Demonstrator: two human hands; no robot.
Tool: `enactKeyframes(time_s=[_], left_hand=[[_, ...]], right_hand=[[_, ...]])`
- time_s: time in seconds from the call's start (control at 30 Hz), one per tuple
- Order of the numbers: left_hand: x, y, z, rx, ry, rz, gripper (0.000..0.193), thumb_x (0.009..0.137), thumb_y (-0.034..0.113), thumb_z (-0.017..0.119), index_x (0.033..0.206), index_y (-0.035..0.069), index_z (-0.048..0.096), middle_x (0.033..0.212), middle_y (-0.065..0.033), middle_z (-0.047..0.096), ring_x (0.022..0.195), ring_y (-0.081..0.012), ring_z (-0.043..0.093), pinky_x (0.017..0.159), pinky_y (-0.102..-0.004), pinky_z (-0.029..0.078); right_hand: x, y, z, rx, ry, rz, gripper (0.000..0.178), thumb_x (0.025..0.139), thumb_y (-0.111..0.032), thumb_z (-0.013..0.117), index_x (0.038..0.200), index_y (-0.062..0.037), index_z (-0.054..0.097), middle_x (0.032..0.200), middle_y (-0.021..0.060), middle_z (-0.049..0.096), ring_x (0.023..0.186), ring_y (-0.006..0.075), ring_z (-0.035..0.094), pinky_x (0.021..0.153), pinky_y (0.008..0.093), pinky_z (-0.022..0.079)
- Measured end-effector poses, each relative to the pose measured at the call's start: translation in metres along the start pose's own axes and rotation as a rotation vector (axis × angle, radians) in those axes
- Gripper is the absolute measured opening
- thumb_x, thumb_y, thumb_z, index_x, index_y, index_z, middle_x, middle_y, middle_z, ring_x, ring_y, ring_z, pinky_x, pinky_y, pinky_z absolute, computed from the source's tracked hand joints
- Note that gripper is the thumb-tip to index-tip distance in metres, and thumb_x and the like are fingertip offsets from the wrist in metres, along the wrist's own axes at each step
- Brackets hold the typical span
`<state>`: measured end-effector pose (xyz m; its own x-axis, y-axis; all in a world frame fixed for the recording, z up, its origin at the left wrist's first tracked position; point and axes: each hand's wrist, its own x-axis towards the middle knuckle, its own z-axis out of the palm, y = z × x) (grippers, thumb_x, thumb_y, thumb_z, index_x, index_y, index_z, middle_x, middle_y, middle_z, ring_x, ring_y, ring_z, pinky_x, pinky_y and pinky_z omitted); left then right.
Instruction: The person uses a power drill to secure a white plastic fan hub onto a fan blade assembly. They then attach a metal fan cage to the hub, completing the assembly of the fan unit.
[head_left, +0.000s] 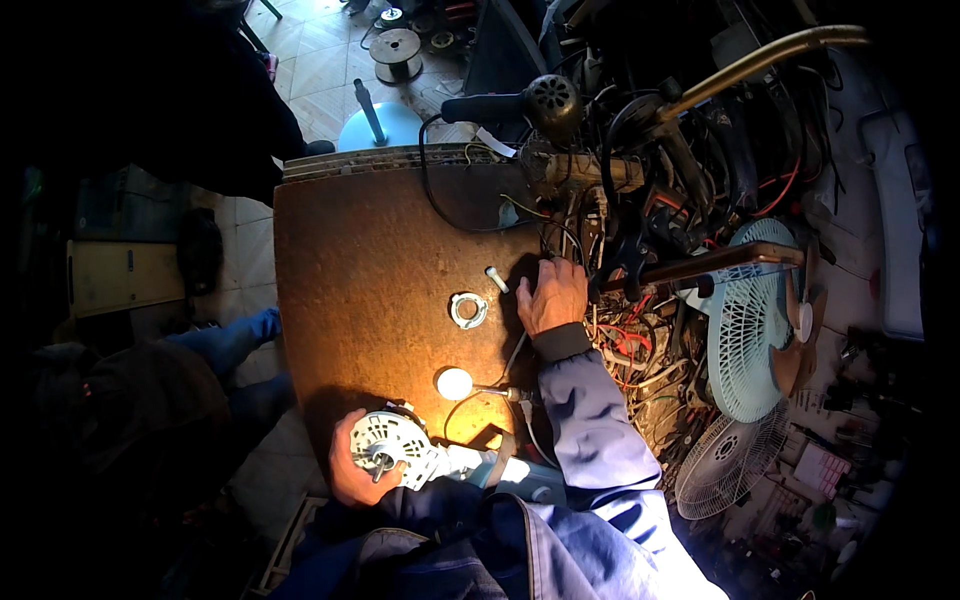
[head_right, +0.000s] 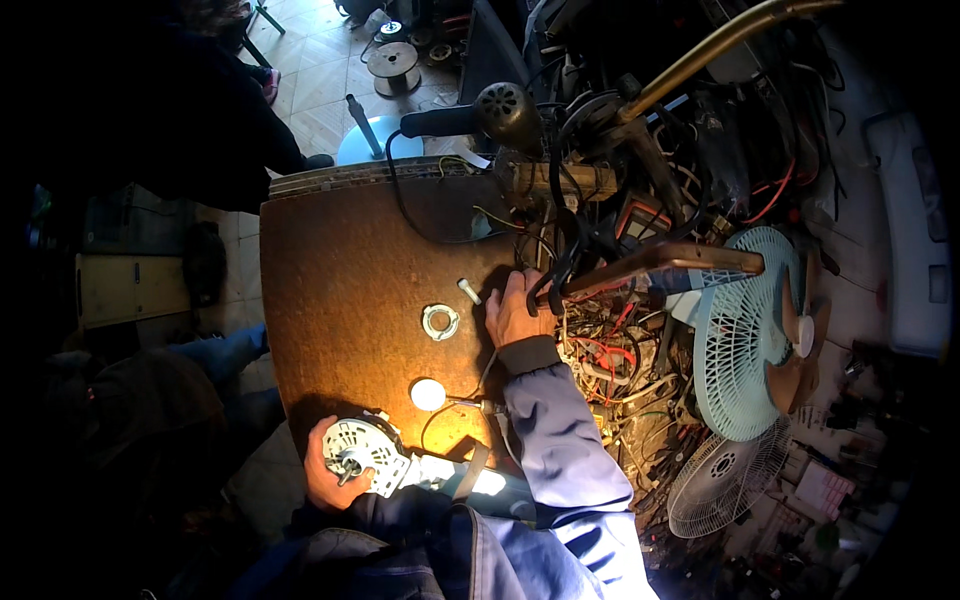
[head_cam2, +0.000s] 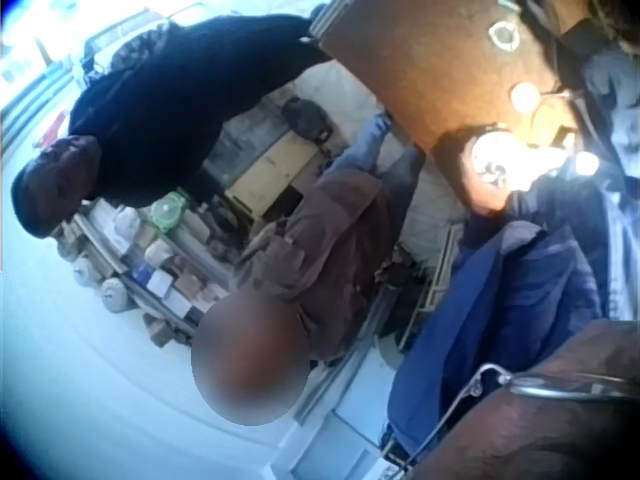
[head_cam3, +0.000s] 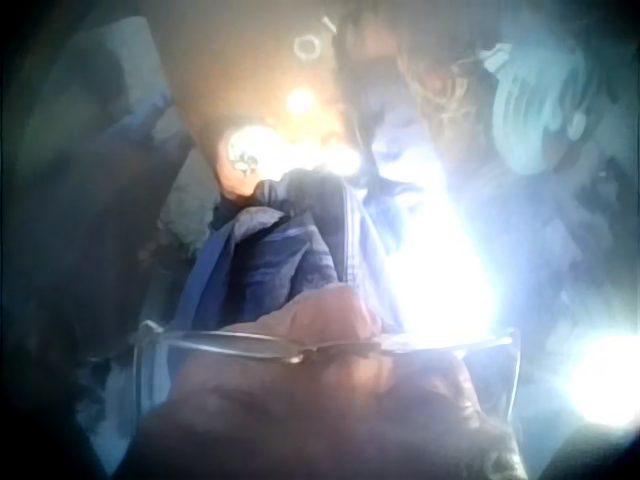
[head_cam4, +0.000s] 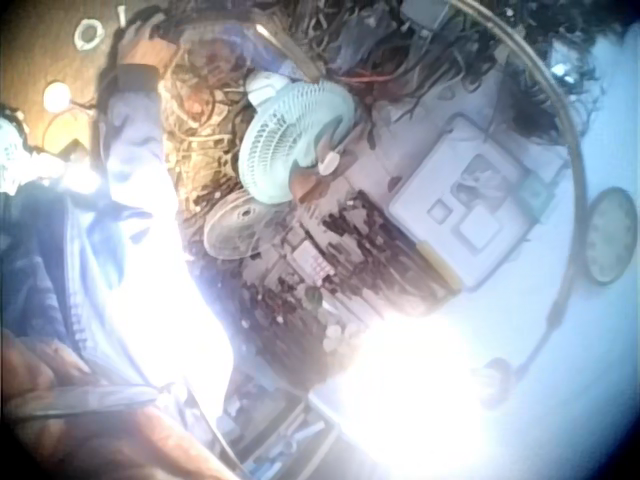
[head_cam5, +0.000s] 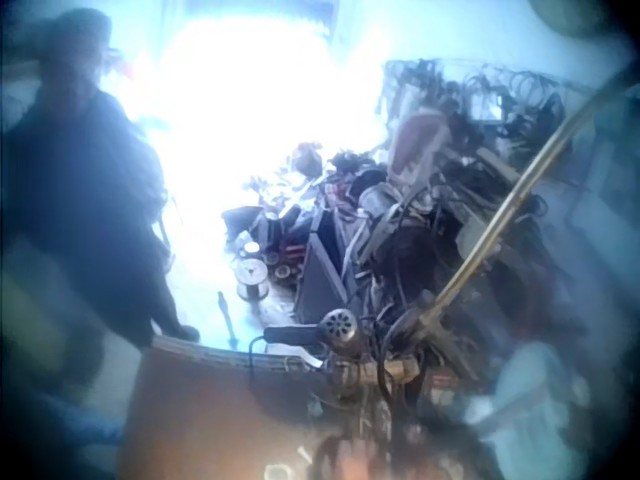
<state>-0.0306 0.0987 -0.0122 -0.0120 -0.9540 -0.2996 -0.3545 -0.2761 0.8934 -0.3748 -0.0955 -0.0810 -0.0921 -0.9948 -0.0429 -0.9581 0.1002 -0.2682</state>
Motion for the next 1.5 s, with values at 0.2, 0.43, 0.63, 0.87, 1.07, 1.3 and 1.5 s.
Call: enactKeyframes(time_s=[0.2, 0.43, 0.63, 0.87, 1.07, 1.3, 1.5], left_hand=[[-0.001, 0.001, -0.003, 0.087, -0.001, 0.047, 0.094, 0.062, 0.015, 0.090, 0.145, -0.002, 0.048, 0.125, -0.0189, 0.065, 0.113, -0.0305, 0.068, 0.100, -0.0409, 0.055], [0.003, 0.000, -0.004, 0.133, -0.020, 0.054, 0.095, 0.062, 0.015, 0.091, 0.146, -0.001, 0.048, 0.125, -0.0189, 0.064, 0.112, -0.0299, 0.068, 0.098, -0.0411, 0.056], [-0.004, 0.001, -0.004, 0.092, 0.001, 0.023, 0.095, 0.062, 0.016, 0.091, 0.145, -0.001, 0.049, 0.127, -0.0193, 0.064, 0.114, -0.0298, 0.067, 0.099, -0.0405, 0.055], [-0.006, -0.002, -0.004, 0.097, -0.025, -0.010, 0.094, 0.068, 0.011, 0.087, 0.150, -0.001, 0.043, 0.129, -0.0198, 0.064, 0.116, -0.0268, 0.067, 0.101, -0.0387, 0.055], [-0.012, -0.004, -0.001, -0.018, 0.006, -0.044, 0.092, 0.069, 0.012, 0.088, 0.150, -0.001, 0.045, 0.130, -0.0198, 0.062, 0.116, -0.0295, 0.065, 0.102, -0.0413, 0.053], [-0.013, 0.007, 0.004, 0.010, -0.004, -0.017, 0.093, 0.076, 0.013, 0.081, 0.156, -0.003, 0.037, 0.130, -0.0196, 0.063, 0.118, -0.0253, 0.064, 0.105, -0.0396, 0.051], [-0.019, -0.005, 0.014, -0.139, 0.043, -0.076, 0.093, 0.071, 0.004, 0.083, 0.154, -0.002, 0.041, 0.136, -0.0218, 0.056, 0.124, -0.0291, 0.060, 0.110, -0.0406, 0.048]], right_hand=[[0.019, -0.012, 0.019, 0.014, 0.038, -0.042, 0.062, 0.085, -0.022, 0.076, 0.141, -0.0006, 0.059, 0.145, 0.0246, 0.057, 0.132, 0.0451, 0.051, 0.110, 0.0543, 0.042], [0.042, -0.032, 0.025, -0.020, 0.034, -0.273, 0.065, 0.087, -0.027, 0.071, 0.146, -0.0039, 0.056, 0.152, 0.0196, 0.052, 0.143, 0.0421, 0.042, 0.118, 0.0570, 0.033], [-0.001, -0.039, 0.021, 0.094, 0.048, -0.308, 0.058, 0.087, -0.020, 0.072, 0.139, 0.0017, 0.057, 0.149, 0.0231, 0.053, 0.139, 0.0447, 0.046, 0.117, 0.0599, 0.034], [-0.091, -0.009, -0.007, 0.049, -0.083, -0.231, 0.044, 0.086, -0.023, 0.075, 0.121, 0.0034, 0.066, 0.142, 0.0255, 0.056, 0.135, 0.0457, 0.049, 0.116, 0.0583, 0.035], [-0.164, 0.010, -0.042, 0.067, 0.034, -0.039, 0.053, 0.089, -0.022, 0.075, 0.131, 0.0065, 0.064, 0.139, 0.0289, 0.059, 0.130, 0.0473, 0.056, 0.112, 0.0545, 0.046], [-0.224, 0.050, -0.066, -0.198, -0.046, -0.022, 0.067, 0.085, -0.032, 0.075, 0.139, 0.0045, 0.058, 0.143, 0.0264, 0.056, 0.137, 0.0454, 0.050, 0.119, 0.0597, 0.035], [-0.202, 0.071, -0.058, 0.011, -0.139, -0.075, 0.079, 0.072, -0.013, 0.079, 0.145, 0.0006, 0.054, 0.143, 0.0259, 0.055, 0.137, 0.0459, 0.049, 0.119, 0.0578, 0.035]])
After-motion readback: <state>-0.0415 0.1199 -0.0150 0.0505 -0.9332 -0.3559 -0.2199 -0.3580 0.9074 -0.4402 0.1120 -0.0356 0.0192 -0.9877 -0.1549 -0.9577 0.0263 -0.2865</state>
